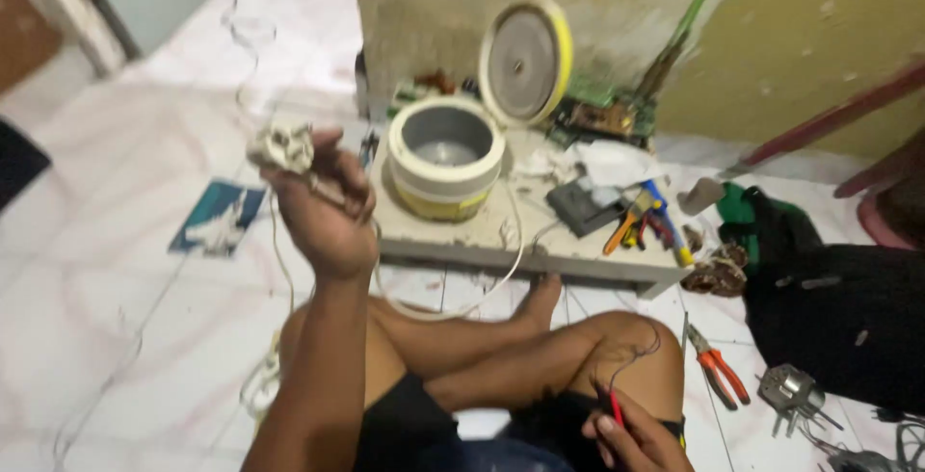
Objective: The person opens the lid of a small rice cooker, wipes its inner pot and lid with a tissue, then handles the power cord and plug, testing the cord with multimeter probes. They plug the cooker into a power strip and press its switch, and the cooker's indicator light turns on.
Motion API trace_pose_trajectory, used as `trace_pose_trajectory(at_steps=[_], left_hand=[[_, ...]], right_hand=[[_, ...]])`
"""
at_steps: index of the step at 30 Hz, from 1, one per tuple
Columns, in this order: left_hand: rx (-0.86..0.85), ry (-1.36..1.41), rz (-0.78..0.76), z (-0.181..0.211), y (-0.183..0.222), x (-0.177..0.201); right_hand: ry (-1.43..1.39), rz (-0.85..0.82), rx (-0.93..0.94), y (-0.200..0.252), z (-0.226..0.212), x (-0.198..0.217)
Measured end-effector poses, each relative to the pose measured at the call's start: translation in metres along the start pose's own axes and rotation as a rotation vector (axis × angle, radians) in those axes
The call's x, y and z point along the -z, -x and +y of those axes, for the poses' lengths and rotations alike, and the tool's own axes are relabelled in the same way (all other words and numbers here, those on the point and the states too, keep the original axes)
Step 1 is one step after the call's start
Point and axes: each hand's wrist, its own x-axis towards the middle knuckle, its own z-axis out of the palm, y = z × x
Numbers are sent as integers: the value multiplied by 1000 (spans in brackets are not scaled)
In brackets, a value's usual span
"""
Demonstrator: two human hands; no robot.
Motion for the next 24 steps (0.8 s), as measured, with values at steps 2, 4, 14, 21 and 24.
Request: trace_pose_trajectory(at_steps=[2,4,14,21,24], left_hand=[[30,-36,5,6,5,-10],[29,-40,-30,11,0,-33],[-19,-27,-288,13,-12,-81],[-172,-318,-261,28,-15,-105],[-169,-120,-428,29,-23,-102]], right_hand=[[-24,56,-71,3,17,10],[-8,117,-142,3,-16,23],[415,310,137,55,-153,113],[-68,-40,-267,-65,-65,63],[-348,-161,-592,-65,-136,-159]])
